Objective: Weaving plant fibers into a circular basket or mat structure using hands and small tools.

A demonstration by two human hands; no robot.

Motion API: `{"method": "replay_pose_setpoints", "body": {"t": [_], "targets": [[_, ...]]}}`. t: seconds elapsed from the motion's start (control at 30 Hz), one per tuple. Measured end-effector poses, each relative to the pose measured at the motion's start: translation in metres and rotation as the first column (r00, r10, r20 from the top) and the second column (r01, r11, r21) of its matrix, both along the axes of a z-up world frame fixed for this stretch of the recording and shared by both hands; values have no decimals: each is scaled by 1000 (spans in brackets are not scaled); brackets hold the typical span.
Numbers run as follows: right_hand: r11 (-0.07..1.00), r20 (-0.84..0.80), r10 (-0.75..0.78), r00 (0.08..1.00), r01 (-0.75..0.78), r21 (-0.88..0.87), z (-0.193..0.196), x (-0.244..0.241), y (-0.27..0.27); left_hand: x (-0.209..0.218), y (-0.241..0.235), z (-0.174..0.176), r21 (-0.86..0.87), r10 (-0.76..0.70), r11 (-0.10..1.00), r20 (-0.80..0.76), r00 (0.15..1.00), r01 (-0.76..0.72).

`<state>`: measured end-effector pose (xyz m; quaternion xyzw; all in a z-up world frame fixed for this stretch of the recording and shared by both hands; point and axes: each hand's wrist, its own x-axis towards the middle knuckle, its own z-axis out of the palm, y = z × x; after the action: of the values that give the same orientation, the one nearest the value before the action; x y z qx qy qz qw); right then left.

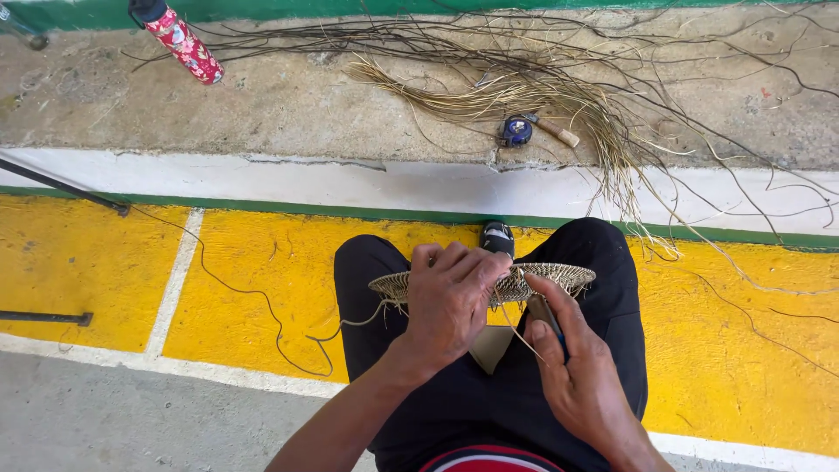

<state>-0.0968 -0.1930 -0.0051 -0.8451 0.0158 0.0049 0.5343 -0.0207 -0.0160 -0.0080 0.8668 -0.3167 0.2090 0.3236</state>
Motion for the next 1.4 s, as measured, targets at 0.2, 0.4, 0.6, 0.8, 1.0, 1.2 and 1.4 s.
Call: {"method": "replay_pose_setpoints", "body": {"t": [0.2, 0.4, 0.6, 0.8, 1.0, 1.2, 1.4], "targets": [[948, -60, 20, 998, 0, 319, -38, -3, -10, 3, -5, -2, 43, -14, 999, 30, 999, 13], [964, 137, 21, 990, -56, 259, -35, 5, -11, 10, -8, -4, 55, -57, 997, 7, 998, 57], [421, -253, 179, 951, 158, 893, -38, 14, -30, 17, -14, -6, 86, -64, 994, 29, 998, 61], [266, -243, 232, 942, 179, 947, -34, 10, -34, 13, -21, -19, 36, 112, 993, 81, 990, -115], [941, 4, 70, 998, -67, 331, -35, -2, -24, 8, -15, -25, 7, 69, 998, 20, 997, -69], [980, -16, 18, 1000, -14, 200, -27, 0, -16, 4, -16, -23, 8, 97, 995, 44, 994, -97], [986, 51, 26, 998, -34, 162, -35, -4, -18, 0, -11, -24, 6, 66, 998, 38, 997, -66]]}}
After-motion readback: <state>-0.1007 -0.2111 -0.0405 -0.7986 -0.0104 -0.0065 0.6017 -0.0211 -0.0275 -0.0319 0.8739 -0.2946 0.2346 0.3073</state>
